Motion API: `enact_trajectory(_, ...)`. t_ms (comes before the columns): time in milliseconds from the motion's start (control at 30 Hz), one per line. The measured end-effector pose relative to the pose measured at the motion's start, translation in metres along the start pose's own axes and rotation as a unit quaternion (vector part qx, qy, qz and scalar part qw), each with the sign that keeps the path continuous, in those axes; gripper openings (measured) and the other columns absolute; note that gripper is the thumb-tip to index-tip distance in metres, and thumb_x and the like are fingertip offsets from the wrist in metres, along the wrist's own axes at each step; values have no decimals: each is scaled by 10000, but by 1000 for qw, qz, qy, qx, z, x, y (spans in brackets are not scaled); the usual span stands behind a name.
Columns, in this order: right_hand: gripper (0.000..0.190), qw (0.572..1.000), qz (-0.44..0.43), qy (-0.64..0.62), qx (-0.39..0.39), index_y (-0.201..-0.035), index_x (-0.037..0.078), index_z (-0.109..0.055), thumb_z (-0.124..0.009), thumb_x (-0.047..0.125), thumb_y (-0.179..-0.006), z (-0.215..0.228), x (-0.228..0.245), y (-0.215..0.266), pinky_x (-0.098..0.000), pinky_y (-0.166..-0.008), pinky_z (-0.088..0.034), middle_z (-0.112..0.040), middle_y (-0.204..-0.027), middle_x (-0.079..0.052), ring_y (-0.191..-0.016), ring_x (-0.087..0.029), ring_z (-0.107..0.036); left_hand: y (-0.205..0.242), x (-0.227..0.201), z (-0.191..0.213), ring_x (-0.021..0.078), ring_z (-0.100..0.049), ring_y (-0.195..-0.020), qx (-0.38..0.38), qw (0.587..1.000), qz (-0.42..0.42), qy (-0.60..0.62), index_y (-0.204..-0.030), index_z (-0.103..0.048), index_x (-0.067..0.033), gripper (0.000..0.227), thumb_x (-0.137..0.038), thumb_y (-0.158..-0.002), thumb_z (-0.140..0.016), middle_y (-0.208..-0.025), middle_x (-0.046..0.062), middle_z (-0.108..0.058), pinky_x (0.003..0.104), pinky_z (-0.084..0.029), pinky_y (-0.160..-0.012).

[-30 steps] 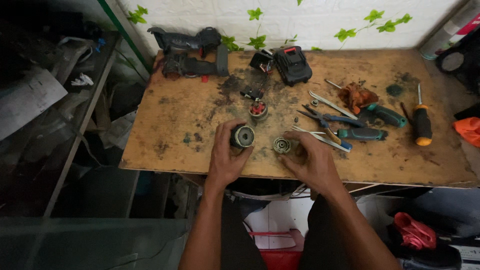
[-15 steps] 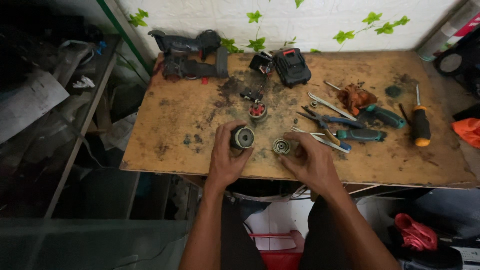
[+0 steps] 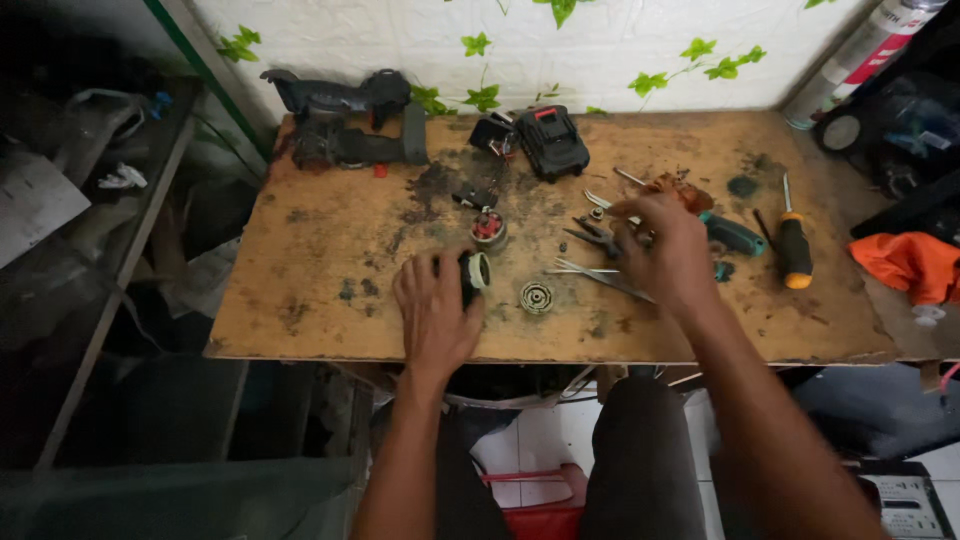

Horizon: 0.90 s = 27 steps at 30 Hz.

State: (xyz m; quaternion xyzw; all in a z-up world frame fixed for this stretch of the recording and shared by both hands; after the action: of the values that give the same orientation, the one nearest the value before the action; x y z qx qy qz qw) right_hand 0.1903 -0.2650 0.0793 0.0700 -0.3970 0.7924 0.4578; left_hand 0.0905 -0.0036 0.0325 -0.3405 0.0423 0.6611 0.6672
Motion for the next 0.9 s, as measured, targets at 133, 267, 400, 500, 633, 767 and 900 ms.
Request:
enact_trajectory(133, 111, 992, 21, 60, 107, -1054, 86, -757, -727, 72, -948, -24, -10, -30, -560, -772, -543, -667, -847, -164, -837, -445, -674, -2, -1, 1, 431, -461, -1210, 2, 1000, 14, -4, -1432, -505, -95, 696, -160, -821, -833, -1171, 160, -465, 725, -282, -1119)
enact_trajectory(267, 185, 971, 21, 123, 203, -1111, 84, -766, -672, 123, -957, -54, -30, -38, -592, -792, -574, -685, -949, -205, -927, -478, -678, -2, -7, 3, 427, -474, -1180, -10, 999, 4, -36, -1396, -518, -81, 620, -168, -840, -778, -1187, 192, -473, 672, -297, -1106)
enact_trajectory(400, 183, 957, 30, 181, 225, -1050, 146, -782, -712, 245, -912, -72, -48, -40, -582, -812, -582, -733, -992, -161, -969, -446, -701, -2, -6, -1, 414, -471, -1164, -12, 999, -3, -45, -1430, -508, -116, 659, -196, -833, -776, -1187, 177, -476, 666, -292, -1109)
enact_trajectory(500, 174, 961, 3, 160, 225, -1091, 111, -792, -720, 181, -949, -68, -44, -38, -607, -777, -586, -713, -1010, -190, -915, -473, -701, -1, -5, -2, 418, -466, -1174, -11, 999, -1, -33, -1432, -509, -102, 630, -201, -855, -742, -1188, 181, -471, 663, -285, -1110)
enact_trajectory(633, 175, 960, 12, 163, 229, -1128, 112, -754, -659, 199, -1009, -75, -55, -38, -554, -724, -582, -675, -1010, -167, -910, -438, -689, -3, -11, 3, 401, -477, -1163, -25, 997, -10, -68, -1420, -522, -115, 650, -209, -818, -749, -1164, 170, -477, 632, -307, -1094)
enact_trajectory(767, 197, 959, 8, 165, 231, -1121, 130, -697, -639, 278, -1005, -71, -50, -37, -594, -740, -570, -653, -1062, -165, -944, -465, -678, -3, -13, 5, 392, -486, -1135, -32, 997, -10, -71, -1425, -532, -115, 644, -175, -824, -754, -1149, 164, -482, 622, -318, -1101)
enact_trajectory(900, 154, 970, -19, 115, 213, -1185, 79, -656, -583, 169, -1083, -53, -28, -38, -614, -767, -570, -621, -1034, -172, -930, -463, -680, -3, -10, 0, 392, -492, -1160, -37, 995, -15, -91, -1418, -534, -113, 687, -195, -789, -795, -1152, 157, -483, 617, -323, -1105)
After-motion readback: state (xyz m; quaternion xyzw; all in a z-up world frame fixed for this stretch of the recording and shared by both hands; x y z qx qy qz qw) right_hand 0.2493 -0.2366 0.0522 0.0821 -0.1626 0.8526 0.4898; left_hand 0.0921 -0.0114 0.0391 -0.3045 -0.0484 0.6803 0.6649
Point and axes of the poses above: each hand's wrist, its own y-axis away from the middle knuckle, its own z-axis out of the back of the hand, x = y × z, the point moved 9 cm from there along -y, towards the middle knuckle
